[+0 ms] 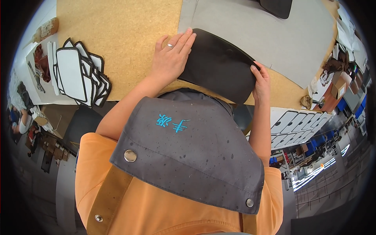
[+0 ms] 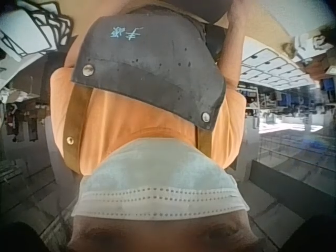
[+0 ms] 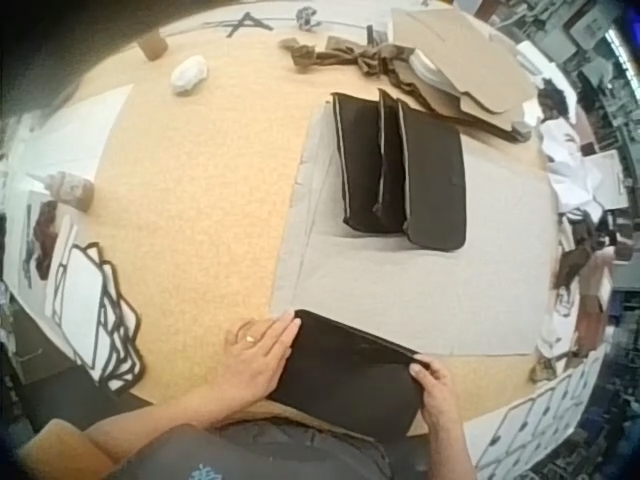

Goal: The recorder turns and finishes the edges of black leather components and then applies internal lining sheets.

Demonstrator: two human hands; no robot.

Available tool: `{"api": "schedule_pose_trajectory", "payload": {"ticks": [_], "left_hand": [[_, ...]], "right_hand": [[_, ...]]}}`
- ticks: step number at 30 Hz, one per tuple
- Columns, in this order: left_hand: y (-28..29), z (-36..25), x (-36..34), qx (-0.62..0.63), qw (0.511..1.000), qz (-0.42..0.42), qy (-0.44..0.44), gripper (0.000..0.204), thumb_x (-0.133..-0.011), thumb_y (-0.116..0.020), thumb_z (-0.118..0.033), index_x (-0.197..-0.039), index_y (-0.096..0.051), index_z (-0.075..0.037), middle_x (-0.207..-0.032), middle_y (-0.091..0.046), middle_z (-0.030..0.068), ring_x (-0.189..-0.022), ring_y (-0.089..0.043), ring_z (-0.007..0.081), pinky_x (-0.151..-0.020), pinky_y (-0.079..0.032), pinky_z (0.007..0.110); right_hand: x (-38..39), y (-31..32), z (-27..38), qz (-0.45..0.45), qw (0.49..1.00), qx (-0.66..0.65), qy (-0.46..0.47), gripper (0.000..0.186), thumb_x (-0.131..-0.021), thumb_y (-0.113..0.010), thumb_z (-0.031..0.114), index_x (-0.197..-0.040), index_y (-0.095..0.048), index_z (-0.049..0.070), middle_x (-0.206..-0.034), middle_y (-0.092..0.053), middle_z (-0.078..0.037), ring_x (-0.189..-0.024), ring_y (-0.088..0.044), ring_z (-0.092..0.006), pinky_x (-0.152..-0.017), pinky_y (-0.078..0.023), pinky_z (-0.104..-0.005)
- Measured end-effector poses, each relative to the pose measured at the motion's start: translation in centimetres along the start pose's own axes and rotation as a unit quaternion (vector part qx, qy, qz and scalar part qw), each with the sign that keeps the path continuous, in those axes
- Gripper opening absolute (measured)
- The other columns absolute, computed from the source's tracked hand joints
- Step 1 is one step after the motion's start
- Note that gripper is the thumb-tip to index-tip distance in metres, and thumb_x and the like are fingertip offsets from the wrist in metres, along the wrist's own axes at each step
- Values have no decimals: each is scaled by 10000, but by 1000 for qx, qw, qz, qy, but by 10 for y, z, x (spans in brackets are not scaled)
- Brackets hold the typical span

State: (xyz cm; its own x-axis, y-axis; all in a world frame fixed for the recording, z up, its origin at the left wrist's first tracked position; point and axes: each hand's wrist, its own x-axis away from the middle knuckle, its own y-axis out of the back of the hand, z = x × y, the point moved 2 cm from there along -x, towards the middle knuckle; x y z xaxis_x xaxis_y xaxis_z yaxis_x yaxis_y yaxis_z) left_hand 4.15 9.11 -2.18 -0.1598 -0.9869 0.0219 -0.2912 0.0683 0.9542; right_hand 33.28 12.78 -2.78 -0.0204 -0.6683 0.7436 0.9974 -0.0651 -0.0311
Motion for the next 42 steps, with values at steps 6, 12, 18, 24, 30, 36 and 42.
{"api": "schedule_pose_trajectory", "payload": {"ticks": [6,12,18,24,30,36,42], "left_hand": [[2,-2,-4,-17,1000,3,-2,464,-844,-580,-175,-1297,-484,-134,-1312,-497,-24,-1099,-508,101,-983,-246,343],[-1,-5,-6,-45,999,4,-2,468,-849,-583,-203,-1302,-485,-135,-1270,-508,-39,-1049,-512,94,-943,-275,331],[-9,0,-9,-59,998,-6,-15,464,-847,-584,-195,-1299,-490,-145,-1223,-523,-40,-1014,-503,119,-898,-291,339],[3,16,-22,63,998,25,4,364,-851,-531,-92,-1213,-559,-124,-1138,-558,4,-1020,-505,181,-904,-283,366],[5,47,-13,172,982,-44,57,321,-797,-504,-32,-1094,-595,-114,-1130,-567,16,-1078,-507,212,-927,-315,382],[-1,2,-7,95,992,26,-80,368,-828,-545,-54,-1196,-532,-57,-1324,-483,59,-1246,-431,190,-1024,-314,366],[-3,2,-10,69,994,26,-76,432,-841,-562,-111,-1265,-493,-63,-1359,-447,37,-1254,-416,184,-1009,-335,345]], "right_hand": [[-3,-3,2,-13,1000,-6,-10,217,-857,-615,56,-1068,-610,9,-892,-650,-40,-780,-610,-96,-693,-486,-220],[-8,-1,0,-16,999,-24,-36,215,-853,-606,40,-1064,-608,-4,-876,-649,-43,-766,-612,-97,-684,-491,-221],[-4,-1,0,-9,999,-2,-39,222,-836,-618,44,-1053,-615,-4,-874,-649,-39,-766,-604,-95,-693,-476,-221],[-2,-6,1,-14,1000,16,-13,184,-835,-618,51,-1011,-635,1,-855,-645,-25,-766,-593,-86,-703,-459,-214],[-2,-6,0,-16,1000,15,-12,172,-840,-614,55,-1002,-635,3,-846,-640,-13,-755,-584,-77,-693,-450,-205],[-2,-7,0,-4,1000,12,-18,183,-842,-632,76,-1014,-631,16,-828,-630,-2,-750,-580,-71,-682,-449,-203],[1,-6,-4,-19,1000,-15,-10,210,-833,-666,100,-1025,-626,22,-868,-647,-19,-776,-596,-76,-687,-465,-211]]}}
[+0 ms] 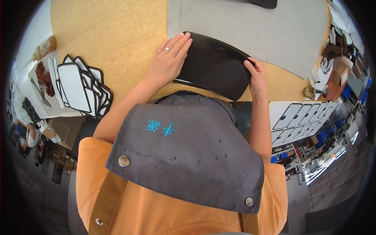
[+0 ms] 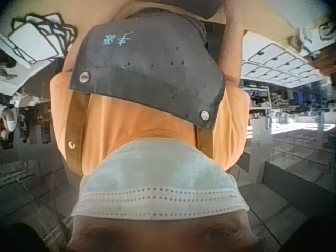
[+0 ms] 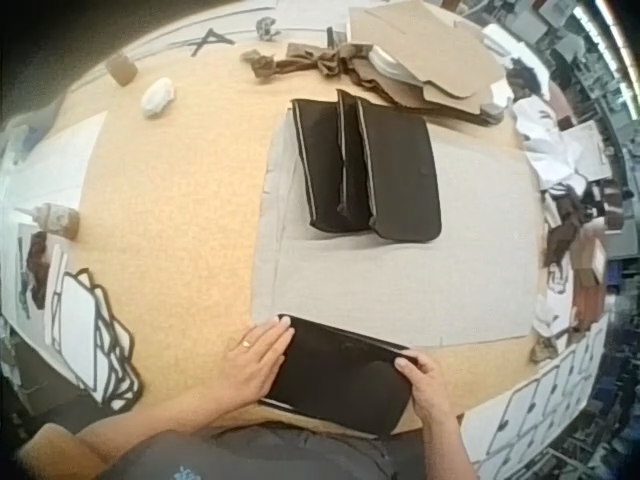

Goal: The recorder turns and finishes the edges of black leather components and then applies internal lining sheets.

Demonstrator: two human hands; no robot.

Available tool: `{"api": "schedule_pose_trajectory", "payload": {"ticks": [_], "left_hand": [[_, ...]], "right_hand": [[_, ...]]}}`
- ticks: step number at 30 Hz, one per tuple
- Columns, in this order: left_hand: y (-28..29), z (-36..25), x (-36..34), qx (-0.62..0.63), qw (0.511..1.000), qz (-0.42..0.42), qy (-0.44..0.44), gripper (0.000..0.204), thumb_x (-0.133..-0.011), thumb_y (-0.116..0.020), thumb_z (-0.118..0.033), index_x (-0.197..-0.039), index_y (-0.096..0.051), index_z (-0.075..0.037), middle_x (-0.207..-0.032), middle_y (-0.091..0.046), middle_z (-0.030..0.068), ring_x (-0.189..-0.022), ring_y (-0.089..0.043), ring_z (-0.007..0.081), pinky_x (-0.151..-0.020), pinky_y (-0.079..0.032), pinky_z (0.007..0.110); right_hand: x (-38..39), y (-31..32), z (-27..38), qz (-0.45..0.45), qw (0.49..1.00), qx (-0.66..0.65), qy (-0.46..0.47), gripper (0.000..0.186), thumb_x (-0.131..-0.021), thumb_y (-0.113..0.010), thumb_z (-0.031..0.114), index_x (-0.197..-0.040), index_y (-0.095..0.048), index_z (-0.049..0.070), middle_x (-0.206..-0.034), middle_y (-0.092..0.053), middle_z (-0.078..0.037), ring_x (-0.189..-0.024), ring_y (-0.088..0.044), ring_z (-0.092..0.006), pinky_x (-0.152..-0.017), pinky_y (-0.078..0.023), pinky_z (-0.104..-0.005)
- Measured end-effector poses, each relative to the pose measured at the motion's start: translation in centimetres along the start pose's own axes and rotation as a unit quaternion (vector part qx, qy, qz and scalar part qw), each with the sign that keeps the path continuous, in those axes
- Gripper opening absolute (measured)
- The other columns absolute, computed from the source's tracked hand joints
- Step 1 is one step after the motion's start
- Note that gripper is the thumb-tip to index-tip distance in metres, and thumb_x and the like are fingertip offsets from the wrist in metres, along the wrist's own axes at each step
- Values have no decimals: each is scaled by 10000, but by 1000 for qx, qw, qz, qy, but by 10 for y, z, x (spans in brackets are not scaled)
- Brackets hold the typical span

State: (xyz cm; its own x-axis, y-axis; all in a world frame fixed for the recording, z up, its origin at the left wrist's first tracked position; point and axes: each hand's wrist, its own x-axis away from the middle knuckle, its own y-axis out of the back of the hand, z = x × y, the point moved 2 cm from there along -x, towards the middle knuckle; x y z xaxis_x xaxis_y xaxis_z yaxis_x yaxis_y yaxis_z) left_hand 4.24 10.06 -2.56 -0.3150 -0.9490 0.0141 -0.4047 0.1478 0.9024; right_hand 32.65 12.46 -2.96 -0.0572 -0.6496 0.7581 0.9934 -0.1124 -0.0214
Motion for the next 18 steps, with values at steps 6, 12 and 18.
{"api": "schedule_pose_trajectory", "payload": {"ticks": [6,12,18], "left_hand": [[-1,-7,-7,-38,999,-4,9,458,-855,-576,-193,-1296,-484,-105,-1281,-493,19,-1181,-456,180,-956,-362,343],[-1,-9,-14,-68,998,9,6,449,-849,-587,-234,-1277,-508,-120,-1268,-493,17,-1166,-450,178,-919,-361,352],[0,-29,-25,-46,992,69,-92,465,-829,-600,-223,-1268,-503,-105,-1366,-432,25,-1266,-388,171,-1045,-252,393]], "right_hand": [[-1,-8,3,-29,1000,3,-11,207,-830,-665,90,-1020,-626,16,-854,-652,-27,-737,-604,-80,-647,-475,-209],[-1,-11,2,-46,999,9,-3,195,-829,-666,97,-1000,-632,10,-814,-647,-27,-704,-600,-77,-613,-472,-207],[0,-14,4,-52,998,29,-12,191,-831,-665,103,-994,-634,9,-801,-645,-28,-691,-597,-77,-600,-471,-208]]}}
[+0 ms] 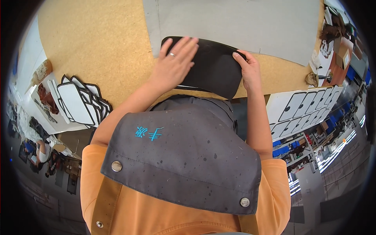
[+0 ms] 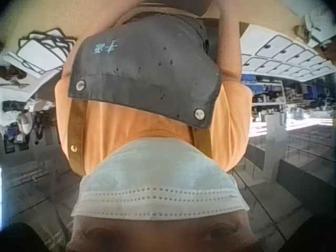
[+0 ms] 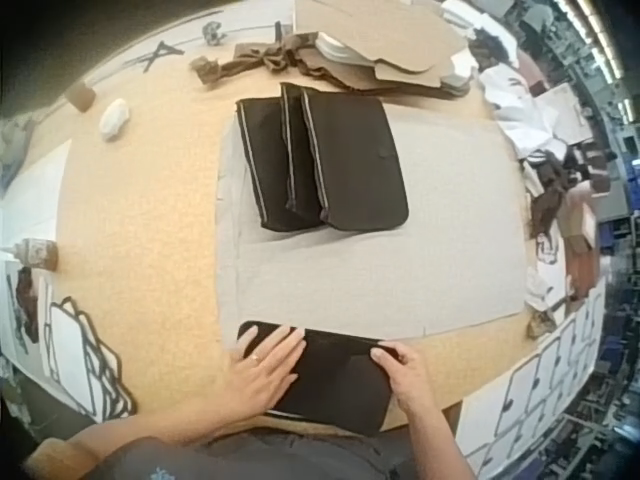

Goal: The recorder turns and finishes the edges of black leather components and then applies internal lining sheets.

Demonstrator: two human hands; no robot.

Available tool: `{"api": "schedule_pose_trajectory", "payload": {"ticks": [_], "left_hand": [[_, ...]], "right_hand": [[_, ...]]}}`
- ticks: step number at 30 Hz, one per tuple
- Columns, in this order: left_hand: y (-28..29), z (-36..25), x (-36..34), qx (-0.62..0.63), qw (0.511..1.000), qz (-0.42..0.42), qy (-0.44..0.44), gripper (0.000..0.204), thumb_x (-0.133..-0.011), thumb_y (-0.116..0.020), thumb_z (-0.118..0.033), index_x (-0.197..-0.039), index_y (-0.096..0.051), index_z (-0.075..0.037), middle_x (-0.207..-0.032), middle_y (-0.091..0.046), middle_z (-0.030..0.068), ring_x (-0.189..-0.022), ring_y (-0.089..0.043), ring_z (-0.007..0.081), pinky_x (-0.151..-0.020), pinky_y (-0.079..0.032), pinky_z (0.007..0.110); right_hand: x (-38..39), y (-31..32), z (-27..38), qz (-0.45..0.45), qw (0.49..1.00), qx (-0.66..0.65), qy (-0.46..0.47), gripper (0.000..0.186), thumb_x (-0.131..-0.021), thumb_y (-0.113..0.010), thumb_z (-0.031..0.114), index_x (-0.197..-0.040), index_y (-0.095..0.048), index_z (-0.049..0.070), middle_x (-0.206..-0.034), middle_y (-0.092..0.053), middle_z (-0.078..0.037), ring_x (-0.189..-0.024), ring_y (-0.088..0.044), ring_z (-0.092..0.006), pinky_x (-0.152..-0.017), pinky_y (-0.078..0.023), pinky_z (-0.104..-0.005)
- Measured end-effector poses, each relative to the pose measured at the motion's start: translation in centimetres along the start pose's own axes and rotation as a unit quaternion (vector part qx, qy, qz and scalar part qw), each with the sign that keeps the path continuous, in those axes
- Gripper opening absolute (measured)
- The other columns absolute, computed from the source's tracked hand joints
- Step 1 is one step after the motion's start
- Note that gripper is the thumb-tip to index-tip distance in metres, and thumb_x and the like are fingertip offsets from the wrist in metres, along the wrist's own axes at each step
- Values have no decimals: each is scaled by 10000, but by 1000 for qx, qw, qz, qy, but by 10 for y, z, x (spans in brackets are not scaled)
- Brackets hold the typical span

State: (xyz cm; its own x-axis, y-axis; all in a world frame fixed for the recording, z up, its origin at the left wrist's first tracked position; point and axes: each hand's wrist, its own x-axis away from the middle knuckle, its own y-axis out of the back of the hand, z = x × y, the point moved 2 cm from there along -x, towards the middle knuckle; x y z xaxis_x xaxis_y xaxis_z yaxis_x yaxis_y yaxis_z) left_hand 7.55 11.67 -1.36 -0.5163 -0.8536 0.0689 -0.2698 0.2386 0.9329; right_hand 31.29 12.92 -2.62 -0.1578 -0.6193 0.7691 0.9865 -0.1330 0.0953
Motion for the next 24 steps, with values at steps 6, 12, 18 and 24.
{"api": "schedule_pose_trajectory", "payload": {"ticks": [6,12,18,24], "left_hand": [[-12,-10,-6,5,1000,19,-6,525,-843,-592,-261,-1324,-444,-109,-1403,-398,3,-1293,-358,145,-1068,-235,374],[-13,-19,-14,10,1000,28,11,540,-844,-587,-282,-1332,-437,-106,-1422,-368,-1,-1299,-348,137,-1077,-226,378],[-20,-34,-25,-8,998,33,-60,501,-849,-577,-290,-1296,-471,-88,-1394,-404,26,-1294,-359,161,-1076,-252,378],[-19,-32,-31,-27,997,22,-65,429,-855,-571,-260,-1249,-513,-99,-1313,-489,19,-1246,-415,161,-1041,-306,368]], "right_hand": [[-1,-2,-2,6,1000,-18,9,176,-833,-663,108,-977,-640,10,-797,-643,-25,-686,-592,-76,-595,-470,-211],[-2,-5,-1,5,1000,0,21,154,-842,-647,121,-941,-648,3,-781,-643,-23,-676,-588,-71,-585,-467,-211],[-6,-4,-9,0,997,37,61,197,-837,-647,162,-954,-647,3,-757,-643,-29,-645,-579,-68,-557,-458,-215],[5,7,15,66,990,120,42,235,-853,-646,206,-979,-645,8,-781,-631,-14,-677,-589,-70,-589,-474,-212]]}}
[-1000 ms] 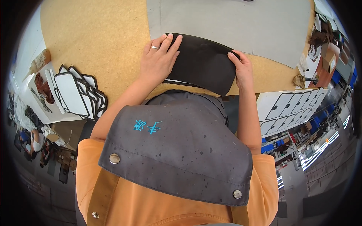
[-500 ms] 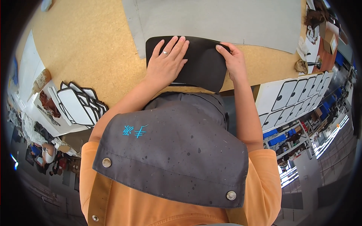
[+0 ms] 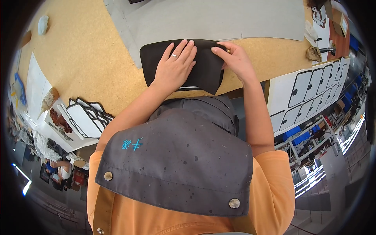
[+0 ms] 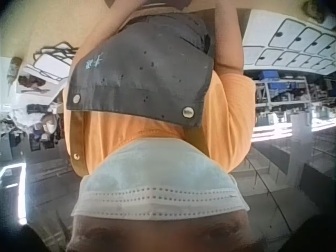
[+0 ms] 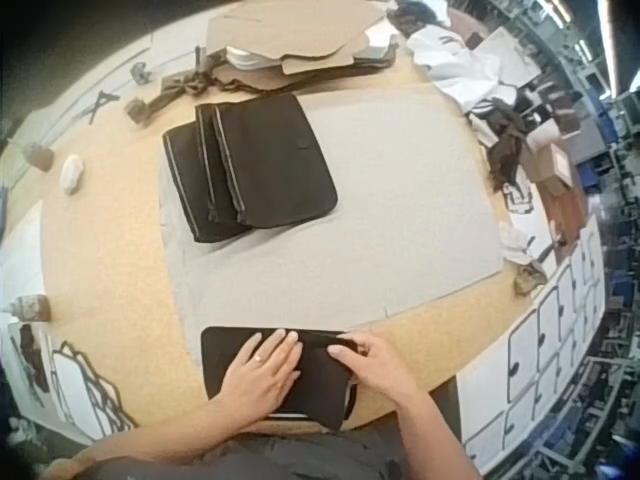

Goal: The recorder turns and finishes the edges of black leather components and then applies internal lining sheets.

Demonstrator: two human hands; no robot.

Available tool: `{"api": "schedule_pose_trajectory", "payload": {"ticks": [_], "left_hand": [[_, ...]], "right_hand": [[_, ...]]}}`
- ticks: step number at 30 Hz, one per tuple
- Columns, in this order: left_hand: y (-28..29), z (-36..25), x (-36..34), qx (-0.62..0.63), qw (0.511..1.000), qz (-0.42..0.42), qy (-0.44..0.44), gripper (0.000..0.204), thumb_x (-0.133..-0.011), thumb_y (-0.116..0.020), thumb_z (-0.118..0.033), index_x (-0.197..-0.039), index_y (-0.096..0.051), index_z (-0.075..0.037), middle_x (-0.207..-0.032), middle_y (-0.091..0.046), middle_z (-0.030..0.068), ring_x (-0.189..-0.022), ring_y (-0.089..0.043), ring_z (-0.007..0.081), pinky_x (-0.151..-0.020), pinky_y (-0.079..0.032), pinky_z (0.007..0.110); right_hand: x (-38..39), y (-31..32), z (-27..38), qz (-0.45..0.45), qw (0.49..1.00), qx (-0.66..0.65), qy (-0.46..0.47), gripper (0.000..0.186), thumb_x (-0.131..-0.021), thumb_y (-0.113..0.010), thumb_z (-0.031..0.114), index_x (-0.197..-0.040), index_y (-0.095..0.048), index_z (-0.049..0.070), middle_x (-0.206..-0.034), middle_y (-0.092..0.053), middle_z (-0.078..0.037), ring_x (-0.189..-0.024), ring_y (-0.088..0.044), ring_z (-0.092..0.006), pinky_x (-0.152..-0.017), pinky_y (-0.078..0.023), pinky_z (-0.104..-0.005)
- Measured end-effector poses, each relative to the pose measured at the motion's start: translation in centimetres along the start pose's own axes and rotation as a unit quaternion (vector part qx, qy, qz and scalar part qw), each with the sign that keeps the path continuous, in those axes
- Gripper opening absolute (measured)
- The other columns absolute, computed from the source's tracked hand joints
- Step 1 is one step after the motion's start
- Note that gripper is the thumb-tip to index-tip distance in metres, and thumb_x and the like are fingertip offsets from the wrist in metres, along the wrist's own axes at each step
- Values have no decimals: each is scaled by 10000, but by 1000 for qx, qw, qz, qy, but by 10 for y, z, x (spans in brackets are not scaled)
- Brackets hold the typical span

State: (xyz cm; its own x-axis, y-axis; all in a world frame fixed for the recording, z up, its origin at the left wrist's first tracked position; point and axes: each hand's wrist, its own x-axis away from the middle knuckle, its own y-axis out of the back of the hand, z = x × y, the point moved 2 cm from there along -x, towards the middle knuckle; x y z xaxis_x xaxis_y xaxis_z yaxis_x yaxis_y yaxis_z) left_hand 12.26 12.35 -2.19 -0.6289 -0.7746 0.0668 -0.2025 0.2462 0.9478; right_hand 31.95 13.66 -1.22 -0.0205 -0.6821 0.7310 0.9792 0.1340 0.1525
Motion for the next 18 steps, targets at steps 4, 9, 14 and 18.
{"api": "schedule_pose_trajectory", "payload": {"ticks": [4,9,14,18], "left_hand": [[-2,0,-1,-19,1000,0,-2,442,-857,-569,-260,-1270,-501,-115,-1294,-503,14,-1222,-435,155,-1025,-318,360],[3,0,-8,-43,999,-6,-7,483,-863,-566,-270,-1320,-468,-151,-1220,-534,6,-1143,-476,156,-956,-357,353],[7,-2,-20,-66,997,5,-44,481,-863,-567,-276,-1325,-470,-179,-1153,-546,14,-1060,-500,170,-891,-371,347],[6,4,-19,-80,995,19,-51,471,-857,-577,-266,-1315,-483,-202,-1126,-543,24,-1001,-509,179,-886,-361,349]], "right_hand": [[21,13,-7,20,996,3,-91,235,-881,-611,257,-943,-636,32,-768,-612,-8,-636,-562,-66,-580,-465,-211],[29,-10,-44,-80,988,-128,-29,231,-916,-562,226,-822,-597,18,-648,-538,24,-546,-471,-35,-503,-391,-195],[25,-13,-58,-117,986,-117,23,212,-918,-561,224,-814,-611,45,-590,-466,71,-515,-401,-10,-477,-325,-185],[25,-20,-48,-141,985,-93,35,212,-912,-567,185,-775,-603,27,-542,-392,96,-493,-319,8,-447,-246,-194]]}}
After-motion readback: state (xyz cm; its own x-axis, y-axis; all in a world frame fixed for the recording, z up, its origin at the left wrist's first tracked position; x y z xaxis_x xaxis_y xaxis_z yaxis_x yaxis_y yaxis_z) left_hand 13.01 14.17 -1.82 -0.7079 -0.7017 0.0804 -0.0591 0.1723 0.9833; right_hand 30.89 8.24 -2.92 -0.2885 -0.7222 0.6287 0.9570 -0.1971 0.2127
